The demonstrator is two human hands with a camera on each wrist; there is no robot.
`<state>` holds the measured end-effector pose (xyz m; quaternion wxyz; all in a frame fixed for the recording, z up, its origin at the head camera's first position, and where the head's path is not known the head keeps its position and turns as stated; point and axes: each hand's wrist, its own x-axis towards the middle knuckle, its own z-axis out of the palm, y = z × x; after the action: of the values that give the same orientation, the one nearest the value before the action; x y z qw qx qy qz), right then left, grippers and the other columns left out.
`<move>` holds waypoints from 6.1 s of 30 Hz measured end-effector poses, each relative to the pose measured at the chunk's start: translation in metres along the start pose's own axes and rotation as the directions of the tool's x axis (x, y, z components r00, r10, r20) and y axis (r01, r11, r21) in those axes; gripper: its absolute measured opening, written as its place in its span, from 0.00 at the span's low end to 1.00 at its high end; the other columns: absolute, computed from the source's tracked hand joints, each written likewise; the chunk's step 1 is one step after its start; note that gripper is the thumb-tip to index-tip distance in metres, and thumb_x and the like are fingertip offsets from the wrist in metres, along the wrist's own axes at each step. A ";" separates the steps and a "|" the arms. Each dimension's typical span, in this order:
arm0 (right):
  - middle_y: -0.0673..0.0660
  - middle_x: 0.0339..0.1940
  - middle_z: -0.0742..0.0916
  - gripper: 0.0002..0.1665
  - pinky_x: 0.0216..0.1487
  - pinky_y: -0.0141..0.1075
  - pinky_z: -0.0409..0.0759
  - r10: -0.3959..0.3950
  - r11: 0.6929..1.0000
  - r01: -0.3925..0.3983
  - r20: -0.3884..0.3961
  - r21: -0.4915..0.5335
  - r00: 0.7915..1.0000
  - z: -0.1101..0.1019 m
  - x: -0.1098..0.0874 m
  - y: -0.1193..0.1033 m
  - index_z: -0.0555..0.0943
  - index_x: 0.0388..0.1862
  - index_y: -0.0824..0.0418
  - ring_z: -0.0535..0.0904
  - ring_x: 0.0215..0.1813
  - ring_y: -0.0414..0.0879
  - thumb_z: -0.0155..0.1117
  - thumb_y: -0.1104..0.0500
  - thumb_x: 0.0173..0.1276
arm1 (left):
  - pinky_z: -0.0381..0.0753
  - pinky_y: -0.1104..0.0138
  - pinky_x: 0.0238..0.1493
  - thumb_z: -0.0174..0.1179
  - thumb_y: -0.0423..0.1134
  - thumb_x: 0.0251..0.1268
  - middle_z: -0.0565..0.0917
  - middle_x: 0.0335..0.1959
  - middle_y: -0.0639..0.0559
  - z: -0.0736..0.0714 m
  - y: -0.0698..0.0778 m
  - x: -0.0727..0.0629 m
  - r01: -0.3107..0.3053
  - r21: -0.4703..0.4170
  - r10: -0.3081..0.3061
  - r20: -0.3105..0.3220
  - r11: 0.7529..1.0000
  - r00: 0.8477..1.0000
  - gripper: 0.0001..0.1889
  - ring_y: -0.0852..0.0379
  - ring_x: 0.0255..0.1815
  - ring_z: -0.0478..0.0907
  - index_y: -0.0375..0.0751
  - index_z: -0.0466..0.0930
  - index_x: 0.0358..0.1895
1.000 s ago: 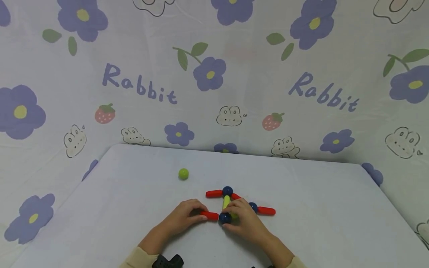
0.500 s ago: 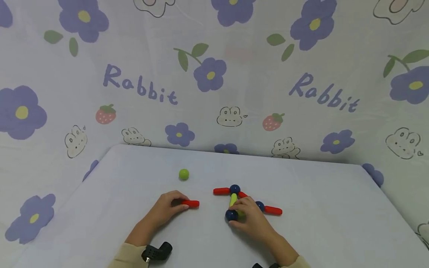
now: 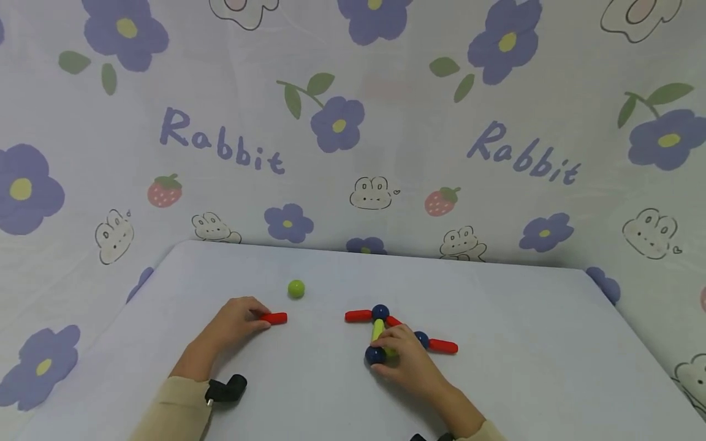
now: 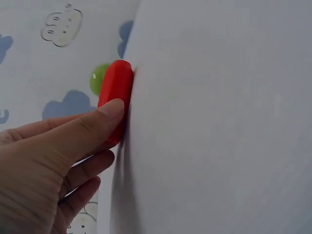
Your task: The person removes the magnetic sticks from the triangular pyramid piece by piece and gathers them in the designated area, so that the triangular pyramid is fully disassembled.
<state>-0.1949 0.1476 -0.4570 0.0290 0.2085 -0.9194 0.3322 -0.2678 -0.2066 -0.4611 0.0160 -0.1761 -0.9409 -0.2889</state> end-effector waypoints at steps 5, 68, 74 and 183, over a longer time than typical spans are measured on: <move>0.50 0.44 0.81 0.18 0.49 0.39 0.80 -0.003 1.000 0.003 0.001 -0.002 1.000 -0.001 0.000 0.001 0.84 0.42 0.56 0.71 0.52 0.44 0.74 0.58 0.51 | 0.77 0.54 0.49 0.67 0.33 0.52 0.84 0.39 0.47 -0.016 -0.011 0.012 0.059 0.085 -0.063 0.045 0.995 0.997 0.12 0.50 0.44 0.77 0.37 0.83 0.42; 0.38 0.38 0.80 0.10 0.49 0.31 0.76 -0.101 0.994 0.099 0.041 0.055 0.994 0.000 -0.043 -0.013 0.84 0.34 0.50 0.70 0.46 0.37 0.71 0.49 0.54 | 0.74 0.69 0.38 0.67 0.42 0.53 0.81 0.32 0.56 0.080 0.106 -0.013 -0.211 -0.006 0.211 0.024 0.977 0.977 0.12 0.64 0.34 0.72 0.41 0.84 0.40; 0.37 0.34 0.79 0.07 0.47 0.32 0.76 -0.128 0.992 0.128 0.011 -0.017 0.992 -0.009 -0.056 -0.009 0.83 0.30 0.48 0.69 0.43 0.35 0.72 0.51 0.54 | 0.74 0.69 0.39 0.65 0.41 0.56 0.81 0.32 0.56 0.078 0.105 -0.015 -0.263 -0.023 0.263 0.000 0.964 0.965 0.11 0.63 0.34 0.73 0.41 0.83 0.41; 0.45 0.39 0.85 0.18 0.50 0.37 0.78 -0.087 0.991 0.086 -0.011 -0.106 0.996 -0.021 -0.019 0.012 0.84 0.41 0.57 0.73 0.46 0.39 0.74 0.57 0.50 | 0.77 0.69 0.44 0.65 0.38 0.56 0.84 0.36 0.57 0.061 0.079 -0.021 -0.281 -0.130 0.282 -0.008 0.951 0.959 0.12 0.65 0.38 0.77 0.42 0.83 0.44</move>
<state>-0.1846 0.1758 -0.4515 0.0616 0.2438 -0.9254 0.2835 -0.2169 -0.1191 -0.4722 0.0403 -0.3108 -0.8854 -0.3432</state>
